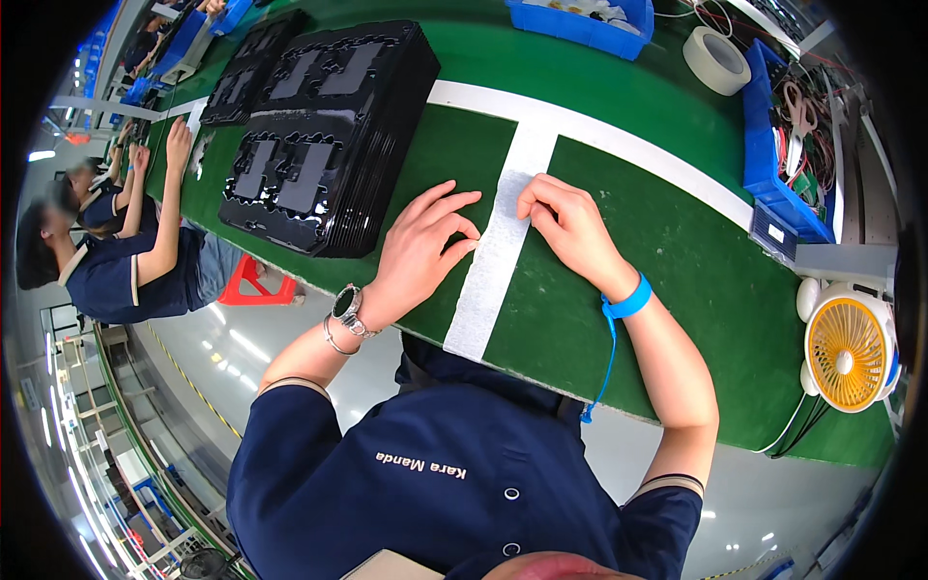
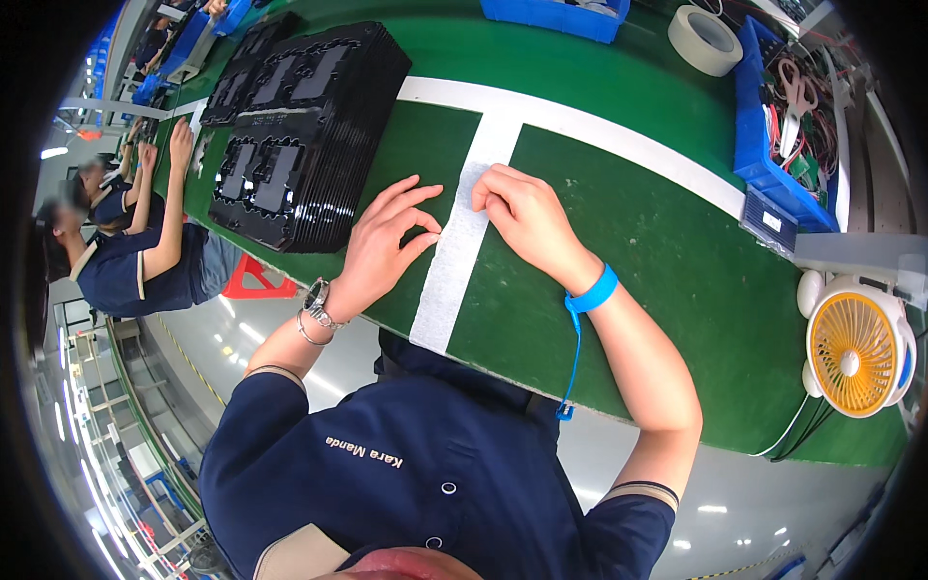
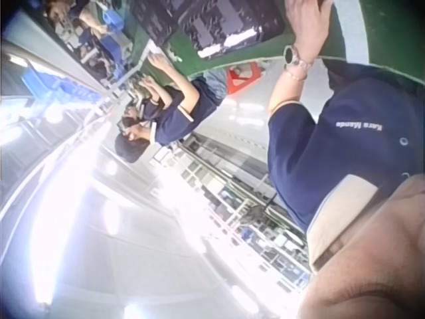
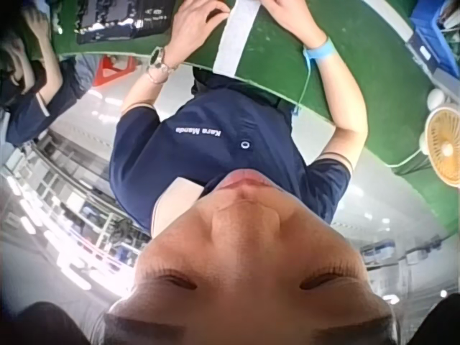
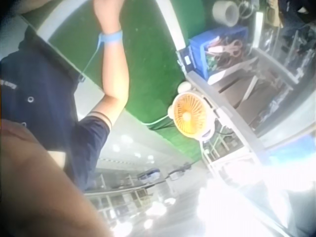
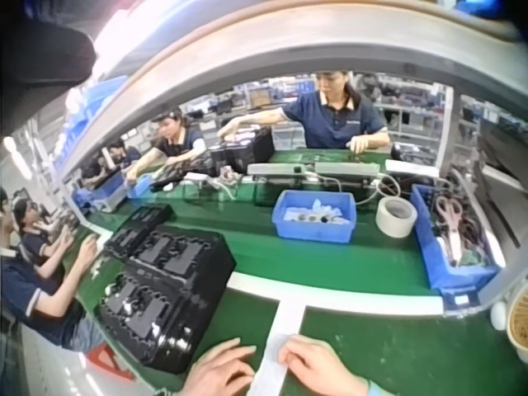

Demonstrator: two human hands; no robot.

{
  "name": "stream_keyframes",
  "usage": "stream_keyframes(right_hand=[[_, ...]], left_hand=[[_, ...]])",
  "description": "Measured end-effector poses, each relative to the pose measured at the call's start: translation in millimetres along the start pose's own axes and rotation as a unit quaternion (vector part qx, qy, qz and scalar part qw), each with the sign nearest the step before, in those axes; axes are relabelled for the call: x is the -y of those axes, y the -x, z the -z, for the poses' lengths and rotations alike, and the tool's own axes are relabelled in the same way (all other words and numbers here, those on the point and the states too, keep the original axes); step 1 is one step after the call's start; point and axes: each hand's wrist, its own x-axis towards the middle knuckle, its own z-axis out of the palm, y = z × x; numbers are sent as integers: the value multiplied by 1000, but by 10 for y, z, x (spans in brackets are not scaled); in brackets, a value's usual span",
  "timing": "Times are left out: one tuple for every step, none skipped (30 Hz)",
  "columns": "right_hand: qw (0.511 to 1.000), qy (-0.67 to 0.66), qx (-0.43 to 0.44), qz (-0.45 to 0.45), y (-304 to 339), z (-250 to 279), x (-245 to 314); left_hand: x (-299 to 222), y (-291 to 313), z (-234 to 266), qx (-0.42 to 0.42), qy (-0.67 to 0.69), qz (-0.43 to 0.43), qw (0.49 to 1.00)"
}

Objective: Placing small electronic components into a black plastic tray on an assembly line.

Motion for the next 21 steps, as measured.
stream_keyframes(right_hand=[[1000, 1, 0, 0, 4, -1, -4], [1000, 2, 0, 0, 1, -4, -8], [1000, 3, 1, 0, 1, -7, -11], [1000, 4, -1, 3, 4, -8, -19], [1000, 4, -2, 6, 6, -6, -27], [1000, 4, -3, 9, 6, -7, -30], [1000, 3, -3, 9, 2, -9, -24], [1000, 3, -2, 8, 2, -6, -19], [1000, 2, -2, 8, 3, -4, -16], [1000, 2, -2, 6, 5, -6, -19], [1000, 2, -2, 5, 5, -7, -23], [1000, 2, -2, 4, 6, -9, -27], [1000, 1, -3, 5, 6, -11, -32], [1000, 0, -4, 6, 6, -15, -39], [1000, -1, -5, 8, 5, -17, -44], [1000, -1, -5, 9, 4, -17, -47], [1000, 0, -6, 11, 5, -18, -50], [1000, 0, -6, 13, 5, -20, -51], [1000, 1, -6, 11, 3, -19, -47], [1000, 2, -5, 10, 0, -16, -38], [1000, 3, -4, 9, 0, -14, -34]], left_hand=[[-23, -7, 0, -4, -10, 1, 1000], [-42, -14, 1, -9, -20, 3, 1000], [-61, -23, -4, -9, -26, 4, 1000], [-81, -32, -11, -9, -33, 5, 999], [-98, -39, -9, -9, -40, 6, 999], [-109, -44, -1, -9, -47, 5, 999], [-118, -47, 9, -9, -53, 4, 999], [-128, -51, 10, -8, -59, 3, 998], [-142, -56, 12, -8, -63, 3, 998], [-158, -61, 16, -7, -68, 3, 998], [-169, -65, 22, -6, -73, 2, 997], [-175, -66, 28, -4, -80, -4, 997], [-180, -68, 33, -2, -88, -10, 996], [-182, -68, 36, 0, -95, -16, 995], [-180, -68, 33, 3, -83, -17, 996], [-174, -68, 25, 6, -72, -18, 997], [-166, -65, 17, 9, -60, -19, 998], [-152, -61, 8, 10, -57, -23, 998], [-133, -57, 1, 12, -53, -28, 998], [-120, -55, -5, 12, -49, -32, 998], [-113, -59, -4, 15, -50, -35, 998]])
